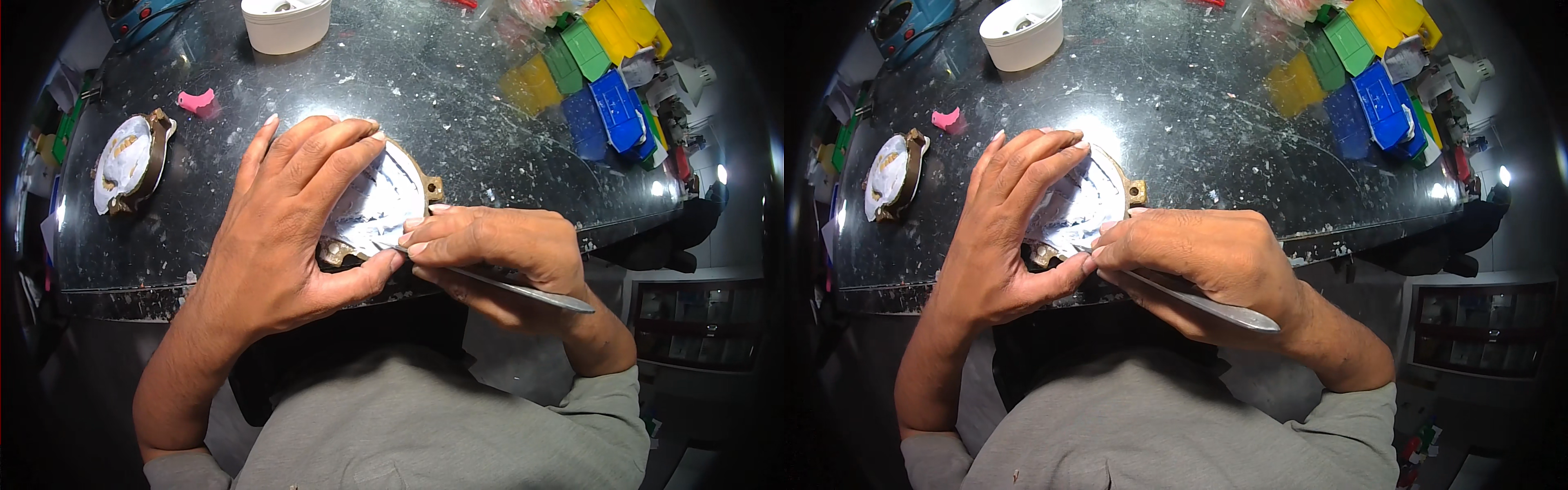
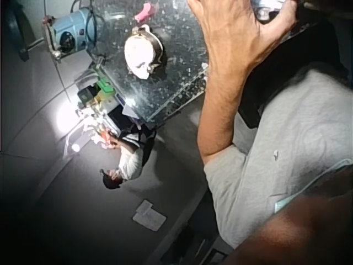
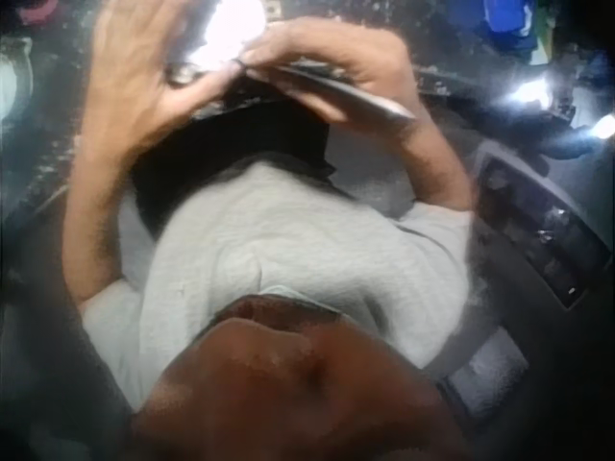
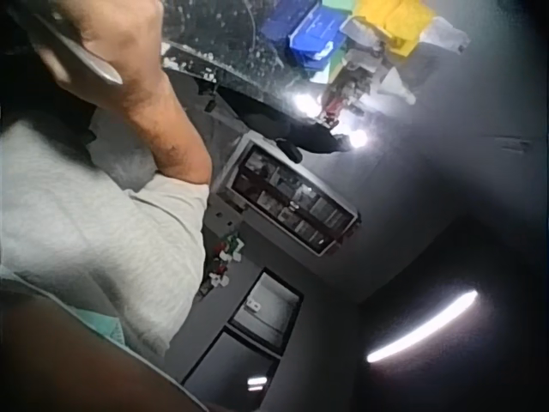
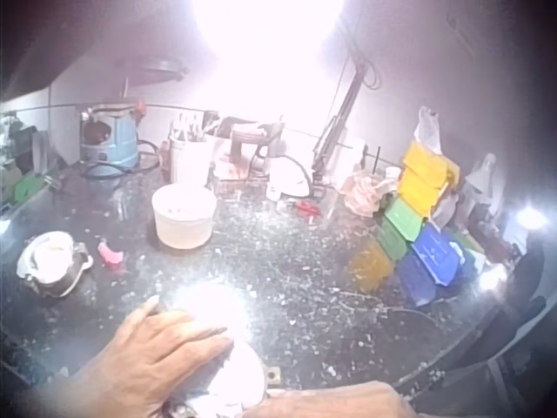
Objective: The person uses tweezers and a carving tool to refine dental models on a laboratory bench. They use the tools to scrape and remove small pieces of material from the edges of the models.
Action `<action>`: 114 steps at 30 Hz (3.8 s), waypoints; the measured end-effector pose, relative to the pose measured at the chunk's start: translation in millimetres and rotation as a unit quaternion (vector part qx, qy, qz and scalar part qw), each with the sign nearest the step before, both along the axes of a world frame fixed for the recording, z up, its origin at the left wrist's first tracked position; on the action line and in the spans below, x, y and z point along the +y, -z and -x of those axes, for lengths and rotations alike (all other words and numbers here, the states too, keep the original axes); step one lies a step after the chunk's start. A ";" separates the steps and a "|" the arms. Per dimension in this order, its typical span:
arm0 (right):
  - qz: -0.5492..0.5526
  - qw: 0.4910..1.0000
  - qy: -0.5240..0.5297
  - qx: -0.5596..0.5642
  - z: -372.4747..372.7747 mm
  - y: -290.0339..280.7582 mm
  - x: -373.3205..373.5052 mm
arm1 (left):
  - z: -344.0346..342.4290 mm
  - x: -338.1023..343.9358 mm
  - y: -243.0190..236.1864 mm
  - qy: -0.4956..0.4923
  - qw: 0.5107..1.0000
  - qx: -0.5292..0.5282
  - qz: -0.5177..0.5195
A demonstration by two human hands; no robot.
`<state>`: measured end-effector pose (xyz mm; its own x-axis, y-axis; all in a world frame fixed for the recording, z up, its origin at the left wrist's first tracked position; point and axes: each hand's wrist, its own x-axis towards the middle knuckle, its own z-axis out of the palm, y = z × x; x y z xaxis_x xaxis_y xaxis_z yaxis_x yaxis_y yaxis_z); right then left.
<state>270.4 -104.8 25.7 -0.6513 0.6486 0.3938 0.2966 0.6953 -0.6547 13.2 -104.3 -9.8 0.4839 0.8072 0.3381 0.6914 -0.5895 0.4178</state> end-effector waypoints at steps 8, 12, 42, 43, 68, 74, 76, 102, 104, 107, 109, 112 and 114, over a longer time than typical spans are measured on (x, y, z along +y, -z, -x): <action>0.026 0.999 0.011 -0.033 4.0 -9.9 1.3 | 0.3 2.1 1.1 0.004 1.000 0.000 -0.009; -0.049 0.998 -0.013 -0.035 2.4 -3.3 6.3 | -4.4 3.4 1.3 0.013 0.999 -0.036 -0.006; -0.025 0.999 -0.032 -0.026 -0.6 9.0 3.4 | 1.4 10.8 -2.4 0.102 0.995 -0.019 -0.012; 0.018 0.999 -0.037 -0.002 -2.6 10.7 5.4 | 1.5 11.2 -1.8 0.103 0.994 -0.025 -0.008; -0.038 0.999 0.016 -0.014 10.2 10.9 -16.7 | 0.9 13.4 0.4 0.113 0.993 -0.034 -0.020; -0.078 0.997 0.015 -0.022 9.4 15.3 -13.6 | 1.0 12.3 1.1 0.105 0.994 -0.032 -0.009; -0.069 0.997 0.001 -0.021 7.8 16.3 -11.4 | 0.7 11.7 -0.4 0.103 0.994 -0.032 -0.009; -0.011 0.997 -0.028 0.066 1.1 26.5 -8.8 | 6.0 2.1 1.1 0.101 0.989 -0.101 0.039; -0.001 0.997 -0.032 0.066 1.6 26.2 -9.4 | 6.7 1.9 3.1 0.105 0.988 -0.107 0.035; -0.007 0.998 -0.024 0.052 1.4 24.3 -10.7 | 7.4 2.4 2.9 0.107 0.988 -0.105 0.035; -0.046 0.998 -0.030 0.028 1.6 23.5 -10.0 | 7.4 2.7 3.5 0.107 0.988 -0.107 0.036; 0.004 0.997 -0.045 0.064 -3.4 20.6 -4.8 | 6.8 1.1 3.0 0.103 0.988 -0.112 0.038; 0.005 0.996 -0.036 0.086 -7.1 22.8 -5.4 | 5.8 -0.1 2.4 0.100 0.987 -0.116 0.040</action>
<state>277.5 -110.2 2.9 -0.6203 0.6067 0.4971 0.1294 0.7043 -0.6981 7.3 -104.5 -12.2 0.5532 0.7327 0.3965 0.4457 -0.6623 0.6022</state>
